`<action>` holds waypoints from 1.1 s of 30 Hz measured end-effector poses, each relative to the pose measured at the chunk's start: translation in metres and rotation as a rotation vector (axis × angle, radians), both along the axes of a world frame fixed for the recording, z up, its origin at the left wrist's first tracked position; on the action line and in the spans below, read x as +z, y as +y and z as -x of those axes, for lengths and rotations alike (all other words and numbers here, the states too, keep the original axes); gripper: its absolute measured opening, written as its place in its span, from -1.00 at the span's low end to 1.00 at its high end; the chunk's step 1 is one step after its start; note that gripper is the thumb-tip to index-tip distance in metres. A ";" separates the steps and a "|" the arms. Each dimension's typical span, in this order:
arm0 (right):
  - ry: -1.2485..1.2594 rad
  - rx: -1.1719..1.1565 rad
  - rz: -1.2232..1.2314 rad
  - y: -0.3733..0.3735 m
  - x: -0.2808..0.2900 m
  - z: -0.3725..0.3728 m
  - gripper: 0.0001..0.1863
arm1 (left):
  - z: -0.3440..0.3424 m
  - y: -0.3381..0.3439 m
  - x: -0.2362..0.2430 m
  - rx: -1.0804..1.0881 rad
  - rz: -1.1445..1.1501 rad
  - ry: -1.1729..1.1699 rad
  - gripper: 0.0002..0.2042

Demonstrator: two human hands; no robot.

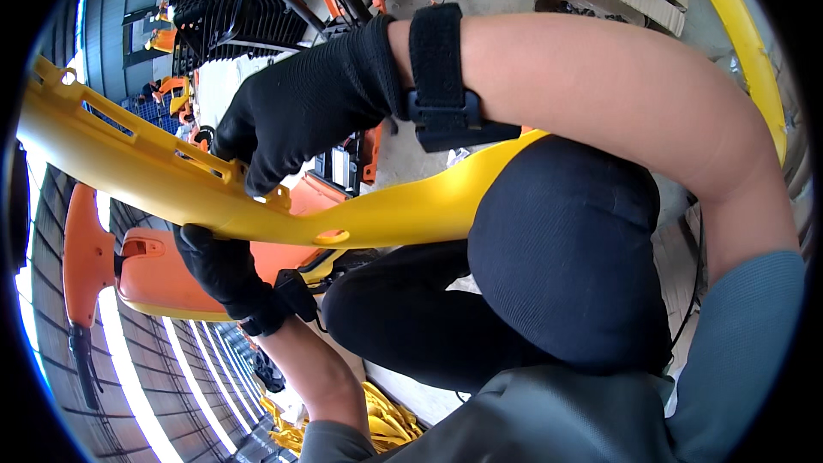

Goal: The person aligns and joins yellow and orange plastic scooter panels by hand and secures them by driving a screw with a power drill.

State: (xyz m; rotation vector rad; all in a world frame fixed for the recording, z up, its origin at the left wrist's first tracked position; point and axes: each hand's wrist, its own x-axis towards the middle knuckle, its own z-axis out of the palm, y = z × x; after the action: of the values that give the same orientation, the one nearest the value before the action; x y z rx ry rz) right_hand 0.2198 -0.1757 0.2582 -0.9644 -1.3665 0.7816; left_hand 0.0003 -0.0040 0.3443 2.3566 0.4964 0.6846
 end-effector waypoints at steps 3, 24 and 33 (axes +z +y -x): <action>0.132 0.078 -0.013 0.010 -0.017 0.000 -0.44 | -0.004 0.004 -0.010 -0.039 0.117 -0.026 -0.42; 0.419 0.118 -0.039 0.043 -0.058 0.002 -0.64 | 0.007 0.051 -0.042 0.004 -0.519 0.172 -0.74; 0.350 0.098 -0.138 0.055 -0.067 -0.006 -0.60 | -0.023 0.031 -0.043 -0.014 0.155 0.086 -0.52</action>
State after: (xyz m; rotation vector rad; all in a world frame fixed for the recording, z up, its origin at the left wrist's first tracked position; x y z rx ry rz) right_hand 0.2253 -0.1207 0.1912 -0.6216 -1.1500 0.8727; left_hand 0.0235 0.0274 0.3018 2.2480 0.5501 0.5201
